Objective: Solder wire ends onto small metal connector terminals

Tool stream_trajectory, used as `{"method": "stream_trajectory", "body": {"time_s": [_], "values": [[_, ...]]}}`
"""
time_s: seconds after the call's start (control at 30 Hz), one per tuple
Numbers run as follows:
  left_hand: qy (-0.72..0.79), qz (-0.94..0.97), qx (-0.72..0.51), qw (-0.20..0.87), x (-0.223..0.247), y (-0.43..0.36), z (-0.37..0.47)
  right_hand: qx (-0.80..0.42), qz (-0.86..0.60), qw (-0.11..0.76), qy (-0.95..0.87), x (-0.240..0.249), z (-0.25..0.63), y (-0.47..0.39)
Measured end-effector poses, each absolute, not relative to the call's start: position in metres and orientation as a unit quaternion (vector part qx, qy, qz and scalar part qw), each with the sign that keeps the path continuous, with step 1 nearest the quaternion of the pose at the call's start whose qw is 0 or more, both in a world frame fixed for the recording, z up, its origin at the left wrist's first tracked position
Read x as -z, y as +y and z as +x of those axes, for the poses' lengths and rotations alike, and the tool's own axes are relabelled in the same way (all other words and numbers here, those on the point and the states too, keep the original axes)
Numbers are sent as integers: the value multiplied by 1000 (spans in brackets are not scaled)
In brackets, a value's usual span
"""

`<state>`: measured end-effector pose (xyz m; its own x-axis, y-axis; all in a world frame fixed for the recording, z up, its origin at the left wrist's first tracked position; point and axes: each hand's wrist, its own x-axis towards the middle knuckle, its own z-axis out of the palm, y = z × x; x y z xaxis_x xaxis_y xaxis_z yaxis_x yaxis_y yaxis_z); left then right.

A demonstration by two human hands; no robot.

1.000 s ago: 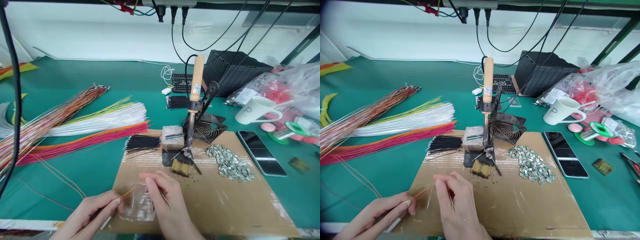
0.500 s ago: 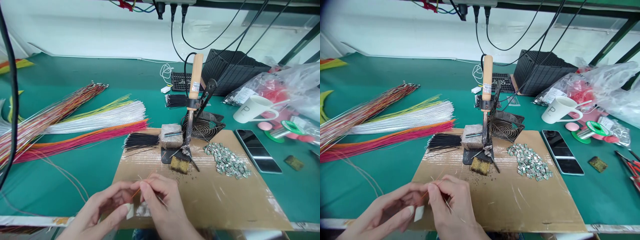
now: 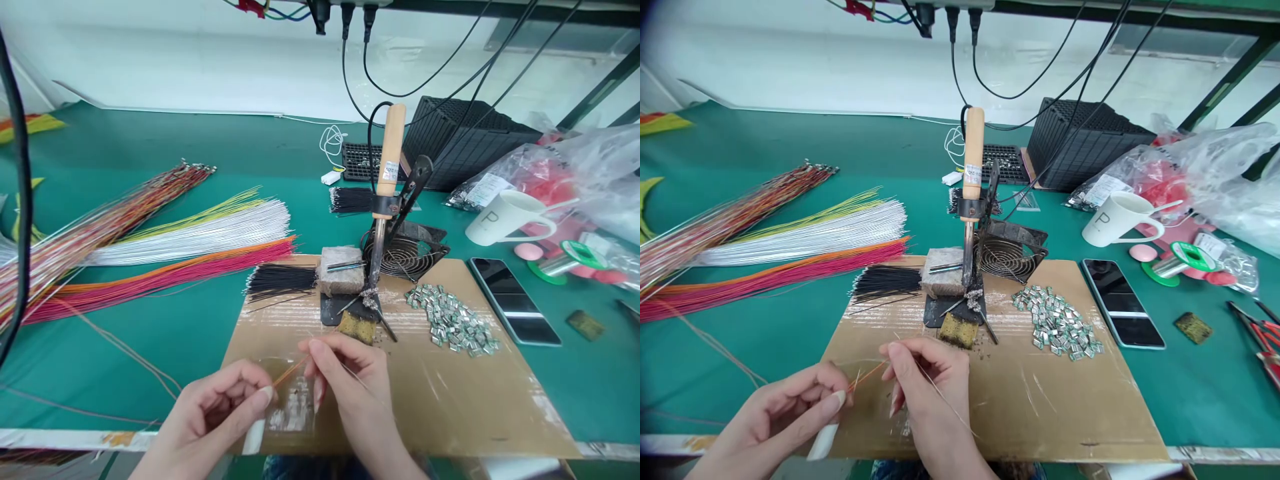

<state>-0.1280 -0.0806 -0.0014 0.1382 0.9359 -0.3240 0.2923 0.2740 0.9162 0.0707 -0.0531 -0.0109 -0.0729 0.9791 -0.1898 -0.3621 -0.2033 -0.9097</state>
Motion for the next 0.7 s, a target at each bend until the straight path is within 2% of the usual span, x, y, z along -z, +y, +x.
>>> {"method": "stream_trajectory", "body": {"time_s": [0.2,0.53,0.7], "values": [[627,535,-380,420,-14,-76,-109,-610,-443,528,-390,10,70,-56],[635,499,-385,447,-12,-74,-92,-492,-438,552,-512,5,76,-61],[645,489,-375,451,-11,-73,-94,-307,-431,594,-607,9,97,-58]]}}
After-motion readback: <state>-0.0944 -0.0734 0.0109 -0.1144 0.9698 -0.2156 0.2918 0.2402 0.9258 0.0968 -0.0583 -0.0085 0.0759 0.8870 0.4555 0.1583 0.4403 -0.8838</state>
